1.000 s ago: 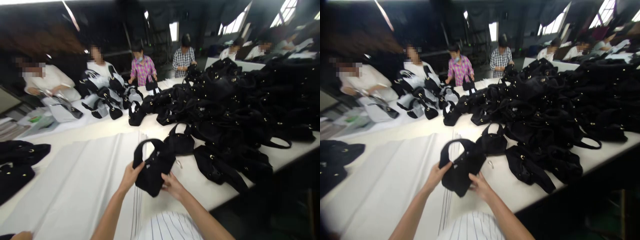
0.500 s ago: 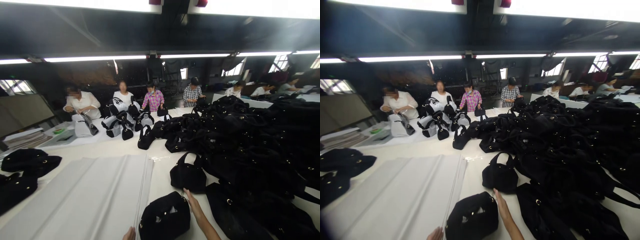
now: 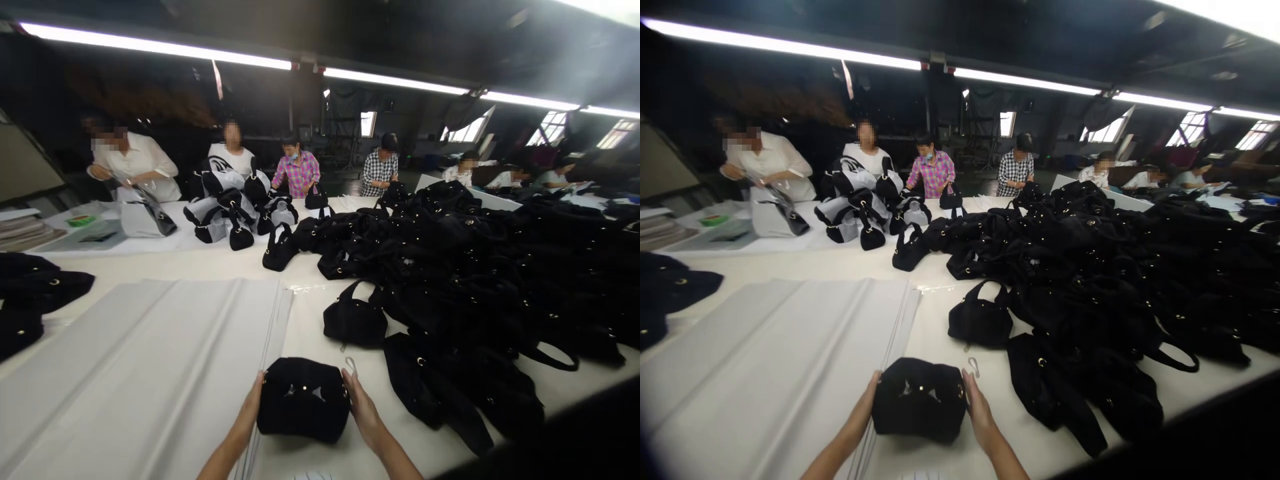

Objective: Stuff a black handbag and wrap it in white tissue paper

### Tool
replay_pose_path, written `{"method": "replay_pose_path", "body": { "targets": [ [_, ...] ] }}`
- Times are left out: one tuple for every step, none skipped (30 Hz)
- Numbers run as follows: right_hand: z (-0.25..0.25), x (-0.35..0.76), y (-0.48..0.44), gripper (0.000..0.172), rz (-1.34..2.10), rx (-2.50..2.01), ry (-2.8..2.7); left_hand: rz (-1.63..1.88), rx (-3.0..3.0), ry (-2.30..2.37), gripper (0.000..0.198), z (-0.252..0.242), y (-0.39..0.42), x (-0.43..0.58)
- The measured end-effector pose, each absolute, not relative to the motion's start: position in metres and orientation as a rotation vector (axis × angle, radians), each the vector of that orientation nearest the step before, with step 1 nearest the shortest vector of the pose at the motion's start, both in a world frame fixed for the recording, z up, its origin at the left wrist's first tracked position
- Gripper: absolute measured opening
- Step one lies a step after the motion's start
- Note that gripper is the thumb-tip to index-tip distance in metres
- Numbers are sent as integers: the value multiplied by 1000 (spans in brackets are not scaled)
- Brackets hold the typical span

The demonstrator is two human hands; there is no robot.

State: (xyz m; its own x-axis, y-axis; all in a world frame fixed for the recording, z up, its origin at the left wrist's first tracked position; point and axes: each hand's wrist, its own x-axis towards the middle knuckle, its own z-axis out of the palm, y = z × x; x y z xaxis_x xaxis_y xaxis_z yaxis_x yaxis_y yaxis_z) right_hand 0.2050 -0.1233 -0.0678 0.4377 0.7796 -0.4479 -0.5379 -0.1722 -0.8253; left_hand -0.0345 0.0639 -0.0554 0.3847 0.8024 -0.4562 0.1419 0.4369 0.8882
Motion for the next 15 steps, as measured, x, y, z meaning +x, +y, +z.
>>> {"method": "replay_pose_path", "body": {
  "targets": [
    [-63, 212, -121, 77, 1157, -1299, -254, 564, 1054, 1141, 64, -54, 68, -38],
    [-60, 218, -118, 78, 1123, -1316, -263, 600, 1045, 1169, 64, -53, 72, -41],
    [-58, 222, -113, 79, 1093, -1326, -273, 637, 1030, 1195, 65, -52, 73, -42],
    [-57, 224, -107, 80, 1079, -1332, -274, 654, 1015, 1209, 66, -51, 73, -41],
    [-57, 222, -101, 82, 1080, -1347, -256, 645, 998, 1210, 67, -49, 71, -38],
    [-59, 219, -95, 82, 1091, -1367, -234, 608, 981, 1202, 67, -48, 67, -34],
    [-60, 214, -90, 83, 1113, -1387, -222, 556, 962, 1188, 68, -47, 63, -30],
    [-62, 210, -85, 83, 1137, -1408, -217, 501, 947, 1168, 68, -46, 59, -26],
    [-64, 206, -82, 83, 1162, -1422, -222, 459, 932, 1151, 69, -46, 56, -23],
    [-66, 204, -81, 84, 1183, -1425, -231, 437, 916, 1138, 72, -46, 54, -22],
    [-67, 203, -80, 85, 1197, -1416, -244, 437, 902, 1135, 75, -47, 54, -23],
    [-69, 205, -80, 86, 1201, -1402, -254, 452, 891, 1141, 78, -48, 55, -24],
    [-70, 206, -81, 89, 1189, -1396, -256, 472, 884, 1155, 79, -49, 55, -26],
    [-70, 208, -81, 92, 1163, -1402, -255, 489, 880, 1175, 80, -51, 55, -27],
    [-71, 209, -80, 96, 1128, -1423, -261, 499, 877, 1197, 78, -52, 54, -26]
  ]
}}
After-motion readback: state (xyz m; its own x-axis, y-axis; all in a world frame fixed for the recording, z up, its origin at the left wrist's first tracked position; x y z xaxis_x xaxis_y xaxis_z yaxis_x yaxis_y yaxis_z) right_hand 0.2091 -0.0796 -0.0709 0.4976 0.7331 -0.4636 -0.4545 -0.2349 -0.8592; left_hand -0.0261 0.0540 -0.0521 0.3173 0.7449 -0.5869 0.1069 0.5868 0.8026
